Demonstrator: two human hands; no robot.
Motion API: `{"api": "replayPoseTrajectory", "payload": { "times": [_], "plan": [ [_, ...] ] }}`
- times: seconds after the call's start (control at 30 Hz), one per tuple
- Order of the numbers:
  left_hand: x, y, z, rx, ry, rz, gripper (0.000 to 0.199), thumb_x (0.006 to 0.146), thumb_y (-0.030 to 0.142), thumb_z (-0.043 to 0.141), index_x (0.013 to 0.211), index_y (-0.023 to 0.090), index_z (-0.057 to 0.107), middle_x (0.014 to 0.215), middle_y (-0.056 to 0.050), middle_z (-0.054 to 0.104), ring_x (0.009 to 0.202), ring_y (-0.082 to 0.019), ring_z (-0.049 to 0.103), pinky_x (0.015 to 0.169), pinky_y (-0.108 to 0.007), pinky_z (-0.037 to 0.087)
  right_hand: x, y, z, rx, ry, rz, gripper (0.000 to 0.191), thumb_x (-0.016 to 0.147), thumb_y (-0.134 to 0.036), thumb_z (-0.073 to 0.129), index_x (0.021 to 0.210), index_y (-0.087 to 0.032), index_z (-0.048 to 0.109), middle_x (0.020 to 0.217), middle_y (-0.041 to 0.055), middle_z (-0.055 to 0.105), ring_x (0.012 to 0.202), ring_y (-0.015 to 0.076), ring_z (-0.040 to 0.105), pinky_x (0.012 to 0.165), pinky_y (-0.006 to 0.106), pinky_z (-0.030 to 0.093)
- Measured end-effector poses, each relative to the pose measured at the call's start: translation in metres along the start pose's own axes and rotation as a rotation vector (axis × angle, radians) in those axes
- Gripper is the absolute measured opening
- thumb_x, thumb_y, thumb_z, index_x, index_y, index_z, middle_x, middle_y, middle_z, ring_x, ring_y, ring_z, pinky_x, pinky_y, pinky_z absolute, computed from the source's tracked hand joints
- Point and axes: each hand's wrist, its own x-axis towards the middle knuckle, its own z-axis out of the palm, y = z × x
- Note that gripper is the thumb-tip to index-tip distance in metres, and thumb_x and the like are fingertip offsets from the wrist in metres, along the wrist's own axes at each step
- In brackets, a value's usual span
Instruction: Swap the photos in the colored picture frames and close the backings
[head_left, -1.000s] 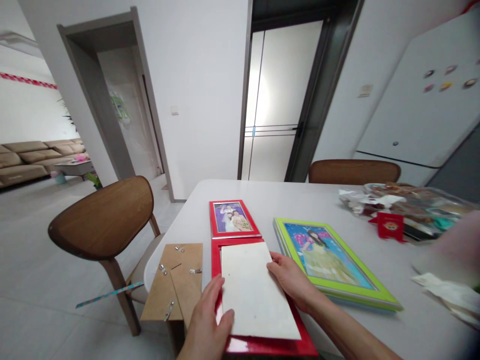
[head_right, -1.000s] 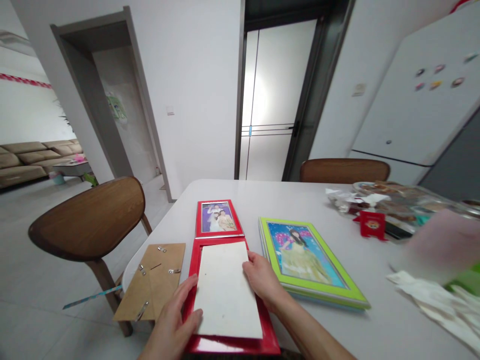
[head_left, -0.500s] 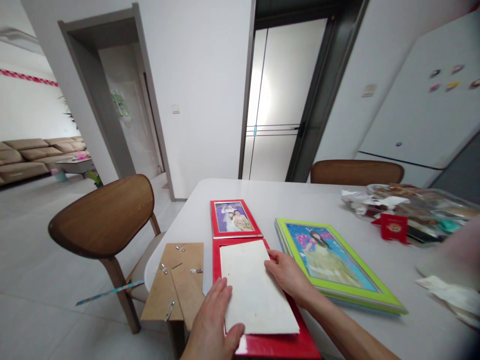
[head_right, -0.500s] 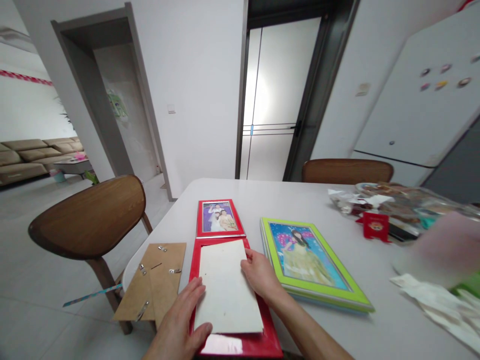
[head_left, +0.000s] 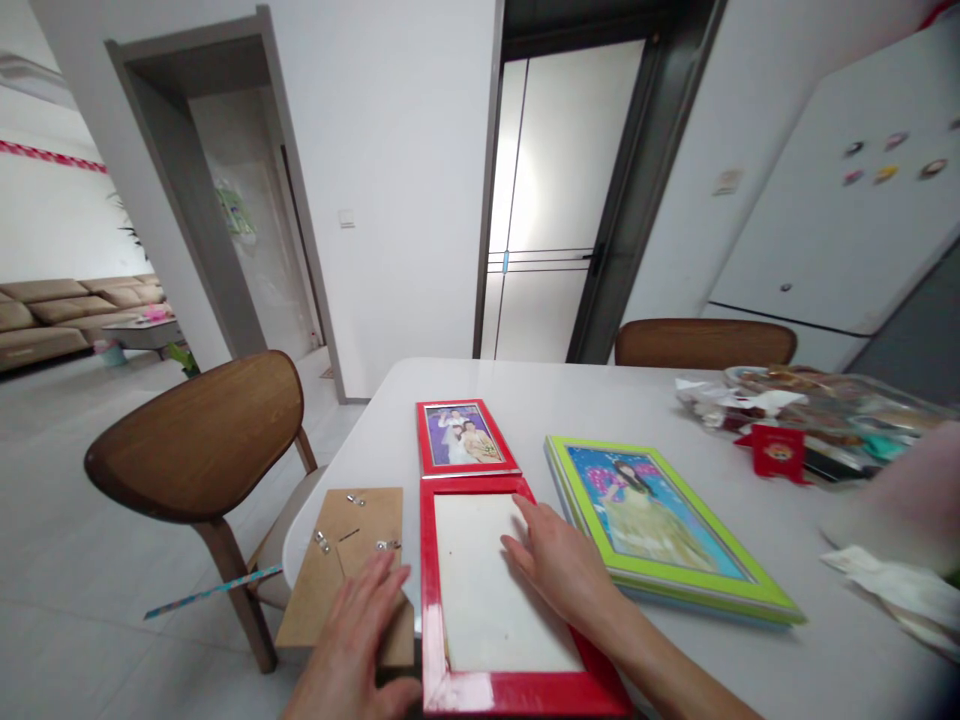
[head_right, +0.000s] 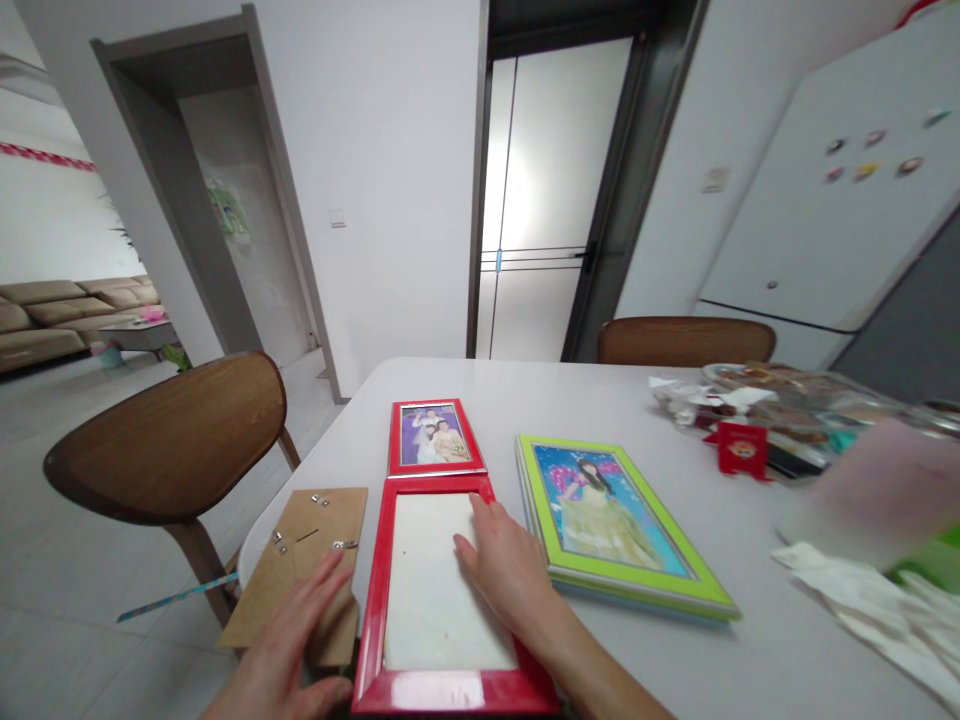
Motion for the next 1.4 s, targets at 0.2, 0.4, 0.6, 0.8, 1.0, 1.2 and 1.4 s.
{"api": "replayPoseTrajectory", "payload": {
  "times": [0.2, 0.4, 0.6, 0.8, 1.0, 1.2, 1.4],
  "plan": [
    [-0.02, -0.07, 0.005, 0.293, 0.212, -0.183, 0.058, 0.059, 0.008, 0.048, 0.117, 0.016, 0.042, 0.127, -0.012, 0.041, 0.117, -0.029, 0.035, 0.092, -0.045, 0.035, -0.029, -0.068, 0.012, 0.268, -0.072, -0.38, 0.033, 0.074, -0.031, 0.047, 0.105, -0.02, 0.053, 0.097, 0.0073, 0.054, 0.09, 0.02, 0.047, 0.079, 0.032, 0.035],
    [-0.021, -0.075, 0.013, 0.386, 0.413, -0.095, 0.043, 0.071, 0.016, 0.04, 0.113, 0.019, 0.045, 0.12, -0.009, 0.049, 0.112, -0.025, 0.042, 0.089, -0.041, 0.04, -0.027, -0.112, 0.028, 0.307, -0.054, -0.392, 0.058, 0.063, -0.039, 0.058, 0.115, -0.02, 0.043, 0.1, 0.0092, 0.05, 0.091, 0.0241, 0.042, 0.081, 0.04, 0.031],
    [-0.01, -0.018, -0.003, 0.366, 0.44, -0.014, 0.037, 0.078, 0.016, 0.036, 0.113, 0.017, 0.048, 0.119, -0.01, 0.051, 0.114, -0.024, 0.04, 0.088, -0.04, 0.043, -0.039, -0.081, 0.005, 0.306, 0.016, -0.44, 0.047, 0.063, -0.013, 0.045, 0.11, -0.023, 0.05, 0.11, 0.0093, 0.044, 0.095, 0.0231, 0.04, 0.083, 0.039, 0.032],
    [0.003, 0.042, 0.022, 0.204, 0.271, 0.218, 0.041, 0.079, 0.012, 0.041, 0.12, 0.017, 0.042, 0.124, -0.01, 0.046, 0.118, -0.023, 0.033, 0.092, -0.033, 0.039, -0.074, 0.01, -0.007, 0.197, 0.149, -0.504, 0.046, 0.066, -0.02, 0.044, 0.111, -0.031, 0.051, 0.117, 0.0065, 0.045, 0.102, 0.0269, 0.042, 0.082, 0.043, 0.036],
    [0.015, 0.062, 0.05, 0.129, 0.148, 0.259, 0.039, 0.08, 0.02, 0.045, 0.119, 0.019, 0.043, 0.122, -0.011, 0.047, 0.113, -0.024, 0.04, 0.089, -0.033, 0.043, -0.086, 0.056, 0.004, 0.161, 0.162, -0.424, 0.041, 0.071, -0.028, 0.044, 0.111, -0.035, 0.051, 0.117, 0.0051, 0.048, 0.103, 0.0267, 0.045, 0.081, 0.043, 0.039],
    [0.021, 0.06, 0.041, 0.118, 0.021, 0.199, 0.032, 0.081, 0.022, 0.043, 0.112, 0.023, 0.05, 0.118, -0.007, 0.052, 0.109, -0.022, 0.046, 0.092, -0.04, 0.038, -0.078, 0.052, 0.013, 0.138, 0.174, -0.454, 0.043, 0.07, -0.023, 0.046, 0.112, -0.032, 0.05, 0.117, 0.0068, 0.048, 0.104, 0.026, 0.045, 0.083, 0.044, 0.038],
    [0.024, 0.063, 0.027, 0.072, -0.059, 0.161, 0.028, 0.08, 0.023, 0.043, 0.105, 0.02, 0.054, 0.116, -0.009, 0.053, 0.108, -0.023, 0.047, 0.092, -0.046, 0.036, -0.08, 0.046, 0.001, 0.108, 0.048, -0.447, 0.046, 0.066, -0.031, 0.053, 0.112, -0.026, 0.051, 0.124, 0.0082, 0.043, 0.112, 0.0281, 0.038, 0.09, 0.046, 0.031]
  ]
}}
